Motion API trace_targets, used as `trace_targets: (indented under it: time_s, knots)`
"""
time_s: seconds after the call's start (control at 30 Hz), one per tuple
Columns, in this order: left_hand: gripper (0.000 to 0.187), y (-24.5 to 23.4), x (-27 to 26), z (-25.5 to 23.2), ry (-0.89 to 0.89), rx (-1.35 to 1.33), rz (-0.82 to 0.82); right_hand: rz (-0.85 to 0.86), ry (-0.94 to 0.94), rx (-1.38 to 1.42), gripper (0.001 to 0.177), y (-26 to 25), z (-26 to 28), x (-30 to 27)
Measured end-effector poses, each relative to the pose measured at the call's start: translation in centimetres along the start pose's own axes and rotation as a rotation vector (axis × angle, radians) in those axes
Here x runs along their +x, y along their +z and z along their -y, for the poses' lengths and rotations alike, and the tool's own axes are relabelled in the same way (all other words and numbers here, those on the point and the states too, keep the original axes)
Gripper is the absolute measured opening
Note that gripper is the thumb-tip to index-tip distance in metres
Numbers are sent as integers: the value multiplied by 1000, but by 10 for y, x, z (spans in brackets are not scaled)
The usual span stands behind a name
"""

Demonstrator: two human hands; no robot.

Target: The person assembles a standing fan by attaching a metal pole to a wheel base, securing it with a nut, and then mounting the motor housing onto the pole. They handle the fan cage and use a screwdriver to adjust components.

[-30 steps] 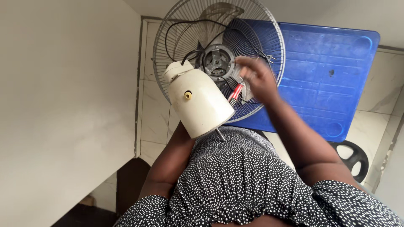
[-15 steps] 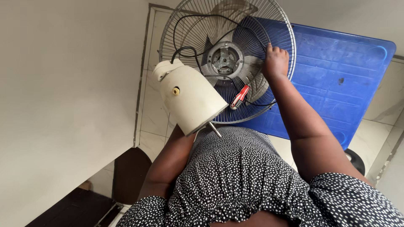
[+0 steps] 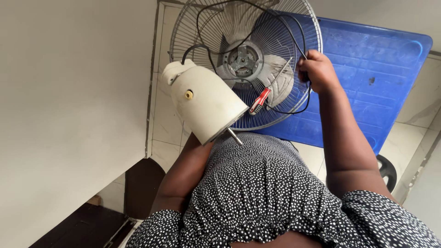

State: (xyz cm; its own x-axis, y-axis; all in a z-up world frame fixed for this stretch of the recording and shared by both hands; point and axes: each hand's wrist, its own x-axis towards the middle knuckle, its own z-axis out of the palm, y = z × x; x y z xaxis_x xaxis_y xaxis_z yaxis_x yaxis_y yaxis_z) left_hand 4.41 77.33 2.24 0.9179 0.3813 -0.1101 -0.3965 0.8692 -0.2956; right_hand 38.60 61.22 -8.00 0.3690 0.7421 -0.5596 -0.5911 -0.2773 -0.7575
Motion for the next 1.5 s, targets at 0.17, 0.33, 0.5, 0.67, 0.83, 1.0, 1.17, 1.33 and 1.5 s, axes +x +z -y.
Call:
trace_targets:
  time_s: [0.17,0.33,0.5,0.67,0.83,1.0,1.17,1.33,1.5]
  knots:
    - [52,6,-9,6,-42,-97,-5,232,126,62,17,27,0,-60]
    - [51,-7,-14,-10,-73,-146,-54,200,210,-126,33,93,-24,-75]
    - [53,-20,-7,-22,-233,86,143,-7,-13,-1047,41,135,-46,-71]
    - [51,-13,6,-23,-291,109,114,-69,182,-1220,57,142,-42,-47]
    - [49,-9,-10,-5,-261,154,19,-202,233,-1037,56,138,-55,-45]
    - [48,7,-24,-1,-247,203,-51,-308,218,-784,50,125,-74,-37]
    - [48,14,-38,3,-229,144,-165,-486,9,-719,46,89,-86,-18]
    - [48,21,-49,6,-247,-1,-196,-563,-57,-892,39,67,-80,-12]
    - [50,30,-58,9,-212,52,-223,-585,-77,-834,44,86,-47,-32]
